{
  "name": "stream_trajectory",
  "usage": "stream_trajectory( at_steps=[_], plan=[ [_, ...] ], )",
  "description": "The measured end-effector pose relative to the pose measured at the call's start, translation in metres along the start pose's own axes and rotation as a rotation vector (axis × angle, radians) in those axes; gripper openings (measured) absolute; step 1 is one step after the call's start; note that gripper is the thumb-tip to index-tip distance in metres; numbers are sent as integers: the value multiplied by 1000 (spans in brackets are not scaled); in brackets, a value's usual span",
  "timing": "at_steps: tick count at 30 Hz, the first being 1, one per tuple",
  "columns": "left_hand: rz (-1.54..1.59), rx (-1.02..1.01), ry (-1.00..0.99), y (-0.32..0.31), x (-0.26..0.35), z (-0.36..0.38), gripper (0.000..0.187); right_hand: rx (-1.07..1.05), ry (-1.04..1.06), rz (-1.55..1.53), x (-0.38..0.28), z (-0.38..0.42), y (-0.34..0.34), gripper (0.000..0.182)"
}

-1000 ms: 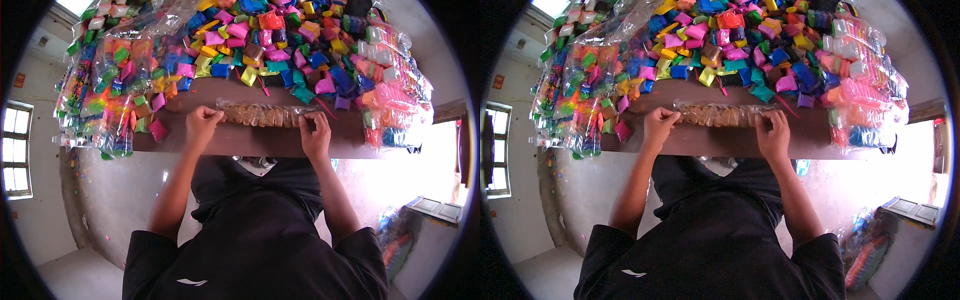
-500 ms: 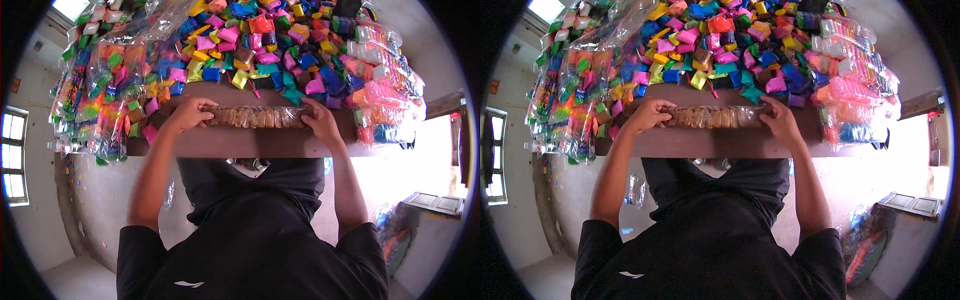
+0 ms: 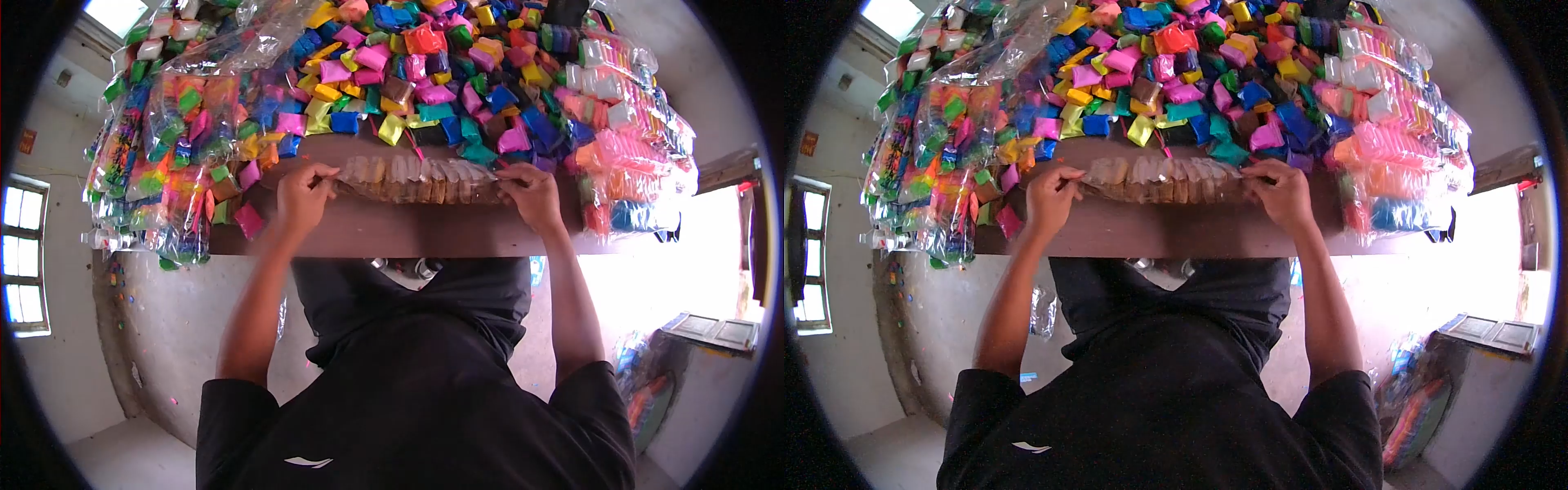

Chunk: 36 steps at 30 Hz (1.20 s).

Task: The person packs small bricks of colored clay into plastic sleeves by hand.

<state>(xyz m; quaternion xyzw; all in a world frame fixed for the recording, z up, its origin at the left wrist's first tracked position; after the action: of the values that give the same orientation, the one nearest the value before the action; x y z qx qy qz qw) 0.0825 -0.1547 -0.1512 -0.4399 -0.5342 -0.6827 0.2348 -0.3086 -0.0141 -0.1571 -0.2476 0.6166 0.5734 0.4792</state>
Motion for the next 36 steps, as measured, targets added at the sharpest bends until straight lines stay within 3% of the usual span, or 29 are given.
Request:
stream_trajectory(
  at_steps=[2, 6, 8, 12, 14, 16, 18, 19, 21, 23, 25, 26, 28, 30, 31, 33, 36],
  plan=[
    [446, 201, -275, -3, -10, 7, 8, 163, 335, -89, 1, 2, 2, 13],
    [441, 249, -350, -11, -32, 4, 7, 184, 316, -39, 5, 6, -10, 13],
    [164, 320, -380, -8, -26, 12, 8, 265, 482, 17, -7, 15, -9, 15],
    [117, 395, -544, -2, -11, 25, 6, 324, 546, 109, -9, 30, -7, 20],
    [-31, 236, -642, -12, -22, 35, 8, 210, 596, 408, 12, 33, -17, 17],
    [-33, 266, -564, -15, -12, 38, 12, 206, 579, 380, 8, 32, -17, 15],
    [-102, 188, -136, -19, -22, 31, 15, 206, 599, 410, 6, 32, -17, 12],
    [-99, 196, -144, -18, -17, 25, 15, 210, 609, 414, 3, 29, -14, 12],
    [-357, 478, -323, -14, 3, 29, 35, 195, 623, 328, 0, 34, -14, 7],
    [-487, 370, -606, -30, 48, 28, 60, 188, 572, 283, 7, 29, -13, 13],
    [-460, 90, -733, -56, 95, 19, 75, 172, 515, 245, 19, 27, -16, 18],
    [-453, 95, -735, -72, 103, 13, 75, 135, 411, 138, 29, 22, -19, 26],
    [-550, -269, -659, -106, 107, 1, 81, 99, 316, 34, 27, 19, -21, 35],
    [-639, -287, -690, -119, 92, -12, 81, 80, 263, -51, 16, 21, -23, 47],
    [-722, -323, -714, -126, 91, -13, 81, 94, 256, -53, 5, 24, -22, 47],
    [-723, -371, -723, -127, 89, -12, 79, 153, 327, 261, -12, 30, -15, 42],
    [-716, -347, -765, -125, 87, -8, 77, 221, 408, 251, 7, 23, -22, 40]
  ],
)
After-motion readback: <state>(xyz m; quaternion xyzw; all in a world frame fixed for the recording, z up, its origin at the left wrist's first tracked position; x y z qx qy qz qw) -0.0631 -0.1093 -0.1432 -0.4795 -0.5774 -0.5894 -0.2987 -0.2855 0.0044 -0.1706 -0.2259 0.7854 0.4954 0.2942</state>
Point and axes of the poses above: each hand's wrist, its own z-axis away from the middle knuckle, its own y-axis out of the back of the hand, x = y × z, the point moved 4 cm from there along -z, towards the middle knuckle, and after that the axes turned 4 degrees about z, right-handed, at the moved point
